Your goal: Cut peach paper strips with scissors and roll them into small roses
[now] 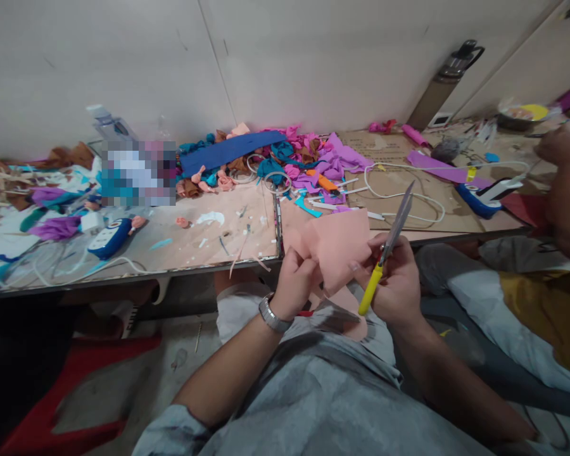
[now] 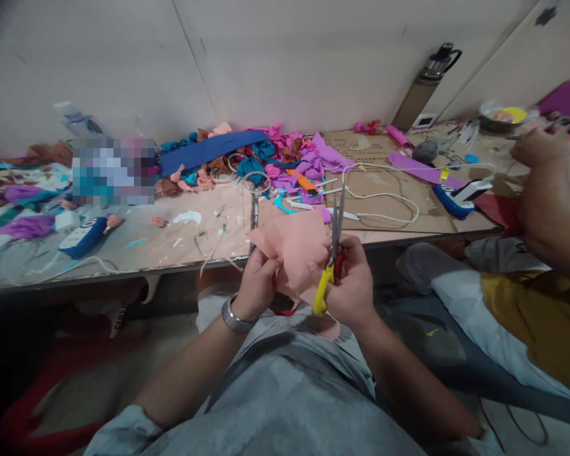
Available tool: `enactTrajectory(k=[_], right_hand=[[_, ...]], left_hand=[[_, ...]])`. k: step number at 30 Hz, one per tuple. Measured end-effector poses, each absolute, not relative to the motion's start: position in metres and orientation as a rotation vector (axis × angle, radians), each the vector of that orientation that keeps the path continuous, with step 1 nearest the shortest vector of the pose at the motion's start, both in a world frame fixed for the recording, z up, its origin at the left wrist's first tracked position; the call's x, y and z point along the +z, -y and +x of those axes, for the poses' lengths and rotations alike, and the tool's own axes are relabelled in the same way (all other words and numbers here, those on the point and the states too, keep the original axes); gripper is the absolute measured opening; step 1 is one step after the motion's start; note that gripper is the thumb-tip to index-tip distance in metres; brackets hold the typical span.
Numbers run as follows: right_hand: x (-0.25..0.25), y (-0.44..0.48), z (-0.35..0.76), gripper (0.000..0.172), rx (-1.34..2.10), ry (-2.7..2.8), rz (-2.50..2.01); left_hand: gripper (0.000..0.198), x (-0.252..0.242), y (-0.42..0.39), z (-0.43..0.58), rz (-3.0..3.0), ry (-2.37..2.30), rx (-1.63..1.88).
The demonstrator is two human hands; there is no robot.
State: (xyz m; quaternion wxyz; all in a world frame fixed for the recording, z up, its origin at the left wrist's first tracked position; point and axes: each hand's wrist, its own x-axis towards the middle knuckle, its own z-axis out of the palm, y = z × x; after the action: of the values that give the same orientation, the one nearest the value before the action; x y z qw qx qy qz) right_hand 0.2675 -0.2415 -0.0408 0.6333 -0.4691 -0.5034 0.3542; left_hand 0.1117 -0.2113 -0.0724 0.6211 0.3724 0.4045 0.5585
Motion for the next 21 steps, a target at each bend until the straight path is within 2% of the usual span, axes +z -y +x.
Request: enactTrajectory(k=[4, 9, 13, 19, 21], right_hand=[[-0.046, 0.234, 0.275, 0.048, 0.792, 1.12, -1.085], [-0.05, 0.226, 0.283, 0.048, 0.69, 1.14, -1.13], [-0.049, 0.228, 0.28, 0.048, 0.705, 1.149, -1.1], [-0.049, 0.225, 0.279, 0.051, 0.736, 1.128, -1.1], [-0.049, 0.221, 0.282, 0.052, 0.776, 1.114, -1.089]], left_hand=[[0.025, -0.069, 0.217, 0.109, 0.804, -0.779, 1.102], [0.012, -0.058, 0.22, 0.106, 0.742, -0.842, 1.069], [0.033, -0.057, 0.219, 0.11, 0.86, -0.793, 1.042], [0.042, -0.06, 0.219, 0.115, 0.642, -0.852, 1.04], [0.039, -0.055, 0.218, 0.113, 0.538, -0.845, 1.075]])
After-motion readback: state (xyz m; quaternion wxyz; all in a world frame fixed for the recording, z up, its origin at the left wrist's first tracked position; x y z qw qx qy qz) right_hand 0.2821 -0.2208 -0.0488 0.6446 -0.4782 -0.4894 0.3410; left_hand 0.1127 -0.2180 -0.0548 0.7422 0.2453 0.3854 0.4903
